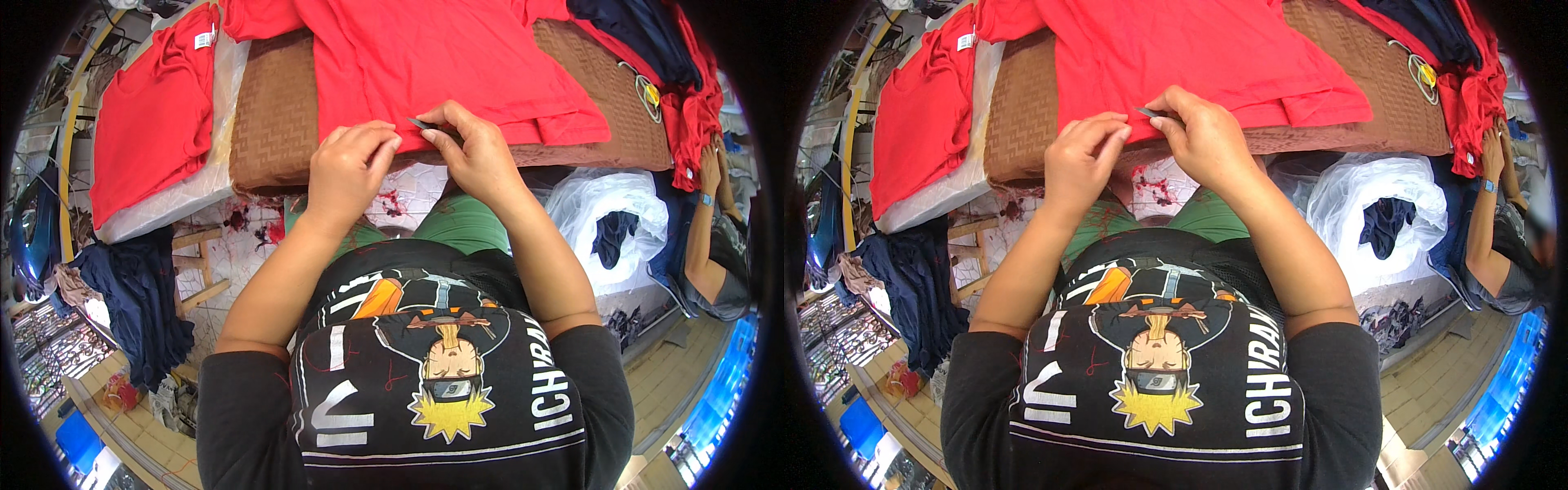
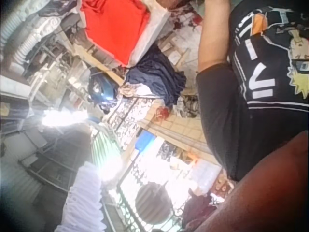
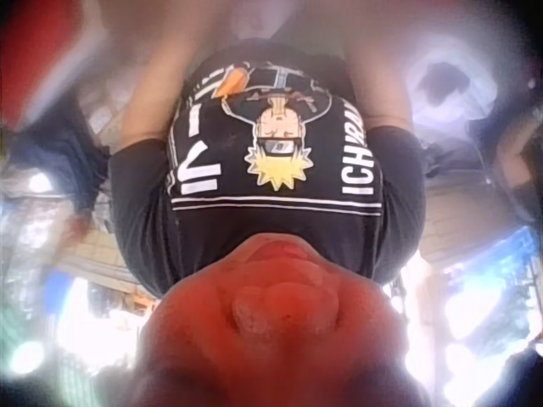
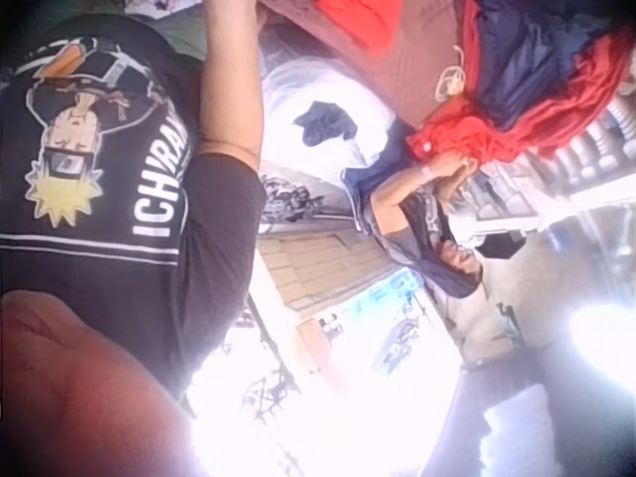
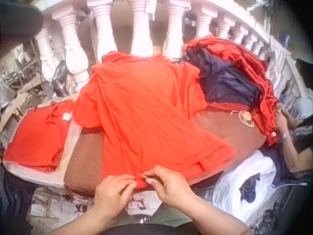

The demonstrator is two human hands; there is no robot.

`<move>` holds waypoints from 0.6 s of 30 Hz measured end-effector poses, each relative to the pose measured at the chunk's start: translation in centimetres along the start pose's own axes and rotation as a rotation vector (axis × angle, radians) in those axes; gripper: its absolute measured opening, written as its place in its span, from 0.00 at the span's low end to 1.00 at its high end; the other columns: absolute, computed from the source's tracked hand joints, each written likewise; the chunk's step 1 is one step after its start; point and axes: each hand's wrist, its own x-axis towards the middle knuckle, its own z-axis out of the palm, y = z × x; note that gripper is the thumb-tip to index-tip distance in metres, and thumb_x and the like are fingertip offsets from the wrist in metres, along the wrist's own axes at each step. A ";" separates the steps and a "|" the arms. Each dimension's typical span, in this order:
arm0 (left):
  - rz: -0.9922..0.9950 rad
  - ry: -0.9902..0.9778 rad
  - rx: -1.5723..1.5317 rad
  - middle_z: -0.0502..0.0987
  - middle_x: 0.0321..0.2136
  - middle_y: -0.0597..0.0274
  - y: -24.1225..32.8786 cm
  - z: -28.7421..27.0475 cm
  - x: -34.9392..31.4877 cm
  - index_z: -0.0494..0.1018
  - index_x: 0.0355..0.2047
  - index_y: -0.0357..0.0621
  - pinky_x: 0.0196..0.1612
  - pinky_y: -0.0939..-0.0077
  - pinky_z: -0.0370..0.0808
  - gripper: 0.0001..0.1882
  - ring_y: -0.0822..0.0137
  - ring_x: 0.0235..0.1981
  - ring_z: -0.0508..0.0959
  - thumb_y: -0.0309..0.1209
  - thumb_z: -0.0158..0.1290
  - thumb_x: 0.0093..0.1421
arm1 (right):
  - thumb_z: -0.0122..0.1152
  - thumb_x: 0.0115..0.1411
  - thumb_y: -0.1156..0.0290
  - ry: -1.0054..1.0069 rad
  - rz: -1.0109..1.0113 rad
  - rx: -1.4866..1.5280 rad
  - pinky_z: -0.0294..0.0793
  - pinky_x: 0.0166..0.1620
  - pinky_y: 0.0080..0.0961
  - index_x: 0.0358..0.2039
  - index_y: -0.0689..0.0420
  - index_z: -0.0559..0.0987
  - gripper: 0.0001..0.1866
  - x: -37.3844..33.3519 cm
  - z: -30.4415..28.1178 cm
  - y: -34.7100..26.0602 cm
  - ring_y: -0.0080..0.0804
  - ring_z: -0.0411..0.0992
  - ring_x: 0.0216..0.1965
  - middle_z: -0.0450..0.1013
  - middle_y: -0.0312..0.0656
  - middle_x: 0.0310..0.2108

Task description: The person uses small snips to trim loose threads from the collars and seams of red t-shirts, handling them one at a time and setting them aside on a stack.

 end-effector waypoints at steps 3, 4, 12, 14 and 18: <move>-0.290 -0.087 -0.238 0.83 0.32 0.56 0.2 -1.0 0.7 0.79 0.36 0.36 0.39 0.79 0.76 0.09 0.72 0.34 0.82 0.31 0.54 0.63 | 0.61 0.57 0.74 -0.061 -0.011 0.000 0.75 0.39 0.37 0.38 0.58 0.77 0.08 0.0 -0.4 -0.1 0.46 0.77 0.37 0.77 0.48 0.34; -0.316 -0.096 -0.270 0.83 0.32 0.57 0.2 -1.2 0.8 0.79 0.37 0.36 0.39 0.78 0.76 0.09 0.72 0.34 0.82 0.31 0.54 0.64 | 0.61 0.57 0.73 -0.082 -0.021 -0.019 0.75 0.39 0.37 0.38 0.58 0.77 0.08 0.0 -0.6 -0.2 0.47 0.77 0.38 0.77 0.47 0.34; -0.366 -0.098 -0.296 0.82 0.29 0.59 0.2 -1.3 1.1 0.79 0.34 0.35 0.38 0.79 0.75 0.11 0.73 0.32 0.80 0.31 0.53 0.65 | 0.59 0.57 0.72 -0.129 -0.088 -0.225 0.73 0.38 0.42 0.36 0.56 0.77 0.07 0.2 -0.1 -1.3 0.50 0.74 0.38 0.73 0.45 0.35; -0.147 -0.169 -0.393 0.80 0.27 0.60 0.1 -2.6 1.6 0.78 0.31 0.35 0.37 0.79 0.74 0.12 0.73 0.30 0.79 0.32 0.53 0.65 | 0.59 0.57 0.72 -0.114 -0.122 -0.304 0.73 0.37 0.43 0.36 0.56 0.76 0.06 0.3 -0.2 -1.5 0.50 0.74 0.37 0.73 0.45 0.34; 0.077 -0.417 -0.754 0.77 0.29 0.58 -2.1 -7.5 3.1 0.77 0.27 0.37 0.40 0.72 0.73 0.13 0.66 0.33 0.78 0.36 0.58 0.60 | 0.59 0.56 0.73 0.007 -0.159 -0.325 0.73 0.36 0.43 0.37 0.55 0.76 0.07 1.3 -2.9 -1.7 0.50 0.73 0.37 0.73 0.44 0.34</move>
